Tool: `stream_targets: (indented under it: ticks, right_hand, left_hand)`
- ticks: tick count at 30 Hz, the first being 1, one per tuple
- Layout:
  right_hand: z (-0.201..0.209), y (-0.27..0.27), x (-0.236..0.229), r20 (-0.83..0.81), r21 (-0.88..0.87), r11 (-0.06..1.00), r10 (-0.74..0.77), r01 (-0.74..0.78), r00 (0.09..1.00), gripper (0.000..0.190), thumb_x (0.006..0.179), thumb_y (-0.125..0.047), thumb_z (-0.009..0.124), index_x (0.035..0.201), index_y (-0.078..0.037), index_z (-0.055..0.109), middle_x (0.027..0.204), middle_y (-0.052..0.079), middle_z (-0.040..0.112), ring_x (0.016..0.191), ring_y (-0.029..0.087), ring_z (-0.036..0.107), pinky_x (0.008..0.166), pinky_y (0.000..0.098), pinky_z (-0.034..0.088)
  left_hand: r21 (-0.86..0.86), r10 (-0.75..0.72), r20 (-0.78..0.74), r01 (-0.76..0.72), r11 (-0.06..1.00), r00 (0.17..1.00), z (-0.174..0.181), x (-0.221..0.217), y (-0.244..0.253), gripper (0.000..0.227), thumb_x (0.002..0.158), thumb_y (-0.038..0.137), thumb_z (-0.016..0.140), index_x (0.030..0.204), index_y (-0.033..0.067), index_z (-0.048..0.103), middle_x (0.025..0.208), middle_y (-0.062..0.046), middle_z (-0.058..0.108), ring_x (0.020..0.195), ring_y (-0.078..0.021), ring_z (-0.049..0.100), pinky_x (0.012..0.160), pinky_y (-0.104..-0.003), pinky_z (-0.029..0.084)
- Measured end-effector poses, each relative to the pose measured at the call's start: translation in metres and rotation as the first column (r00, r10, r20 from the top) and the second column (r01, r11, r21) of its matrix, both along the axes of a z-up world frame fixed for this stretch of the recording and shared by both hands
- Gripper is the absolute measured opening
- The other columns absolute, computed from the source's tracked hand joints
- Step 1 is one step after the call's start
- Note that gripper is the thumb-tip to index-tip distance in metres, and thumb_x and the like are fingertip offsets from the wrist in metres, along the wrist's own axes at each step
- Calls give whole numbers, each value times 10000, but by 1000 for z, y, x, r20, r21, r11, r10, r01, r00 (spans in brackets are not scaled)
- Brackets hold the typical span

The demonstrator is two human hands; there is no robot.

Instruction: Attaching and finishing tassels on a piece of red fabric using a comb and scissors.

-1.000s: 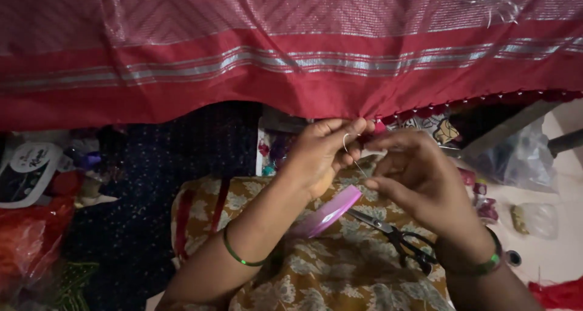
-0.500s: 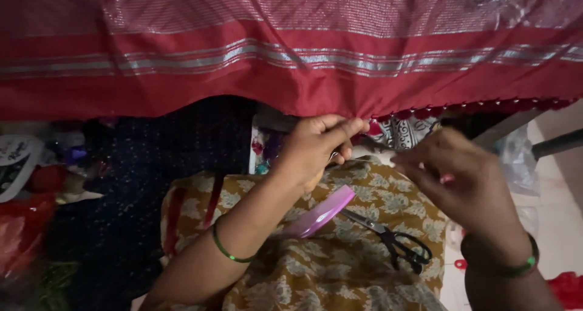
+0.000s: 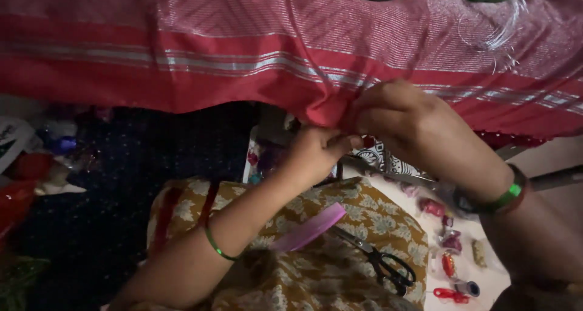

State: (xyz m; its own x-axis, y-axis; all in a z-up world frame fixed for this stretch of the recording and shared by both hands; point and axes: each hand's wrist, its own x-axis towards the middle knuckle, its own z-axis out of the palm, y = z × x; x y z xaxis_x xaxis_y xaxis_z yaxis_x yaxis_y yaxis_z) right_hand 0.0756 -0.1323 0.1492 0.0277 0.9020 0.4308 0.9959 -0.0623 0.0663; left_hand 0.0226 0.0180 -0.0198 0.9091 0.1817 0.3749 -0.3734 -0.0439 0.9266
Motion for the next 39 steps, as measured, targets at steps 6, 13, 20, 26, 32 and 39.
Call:
stream_targets:
  ticks: [6, 13, 20, 26, 32, 39]
  right_hand:
    - [-3, 21, 14, -6, -162, 973, 167, -166, 986, 183, 775, -64, 752, 954, -98, 748, 1031, 31, 720, 797, 221, 728, 627, 353, 575]
    - [-10, 32, 5, 120, -156, 968, -177, 194, 977, 117, 789, -112, 762, 903, -129, 744, 899, 67, 677, 668, 288, 692, 542, 418, 535]
    - [-2, 8, -11, 21, 126, 980, -157, 153, 987, 162, 937, -124, 773, 1074, -59, 716, 1052, 127, 689, 813, 288, 704, 679, 387, 568]
    - [-45, -23, -20, -543, -67, 935, -326, 347, 774, 176, 872, -90, 764, 1036, -44, 721, 836, 39, 766, 647, 136, 736, 553, 297, 578]
    - [-65, -57, 4, -208, -12, 987, -160, 161, 965, 242, 817, 58, 680, 1010, -74, 742, 927, 71, 739, 793, 186, 731, 693, 325, 602]
    - [-11, -18, -21, 37, -50, 997, -51, 52, 998, 242, 771, -3, 695, 1002, -72, 684, 973, 76, 654, 785, 274, 690, 686, 404, 570]
  left_hand:
    - [-135, 104, -67, -113, 984, 992, -13, -5, -18, 207, 973, 171, 694, 1115, 35, 757, 873, -78, 782, 792, -79, 637, 731, -277, 535]
    - [177, 412, 252, -461, 870, 876, 17, -24, -5, 136, 882, 48, 704, 1013, 35, 737, 933, -121, 750, 901, -244, 730, 851, -366, 562]
    - [274, 432, 380, -545, 792, 818, 34, -25, -16, 120, 835, 46, 750, 935, 28, 685, 886, -119, 704, 901, -307, 670, 865, -405, 511]
    - [-598, -217, -92, 120, 792, 972, -27, -1, -20, 140, 941, 109, 745, 1049, 23, 725, 971, -5, 729, 927, -93, 654, 858, -254, 510]
    - [-532, -103, -111, 29, 846, 989, -16, -9, -16, 164, 903, 75, 766, 1057, 25, 741, 961, -14, 750, 903, -108, 679, 857, -271, 548]
    - [60, 200, 52, -203, 977, 978, 17, -24, -3, 156, 876, 157, 804, 985, 51, 769, 897, -47, 738, 835, -149, 683, 762, -291, 545]
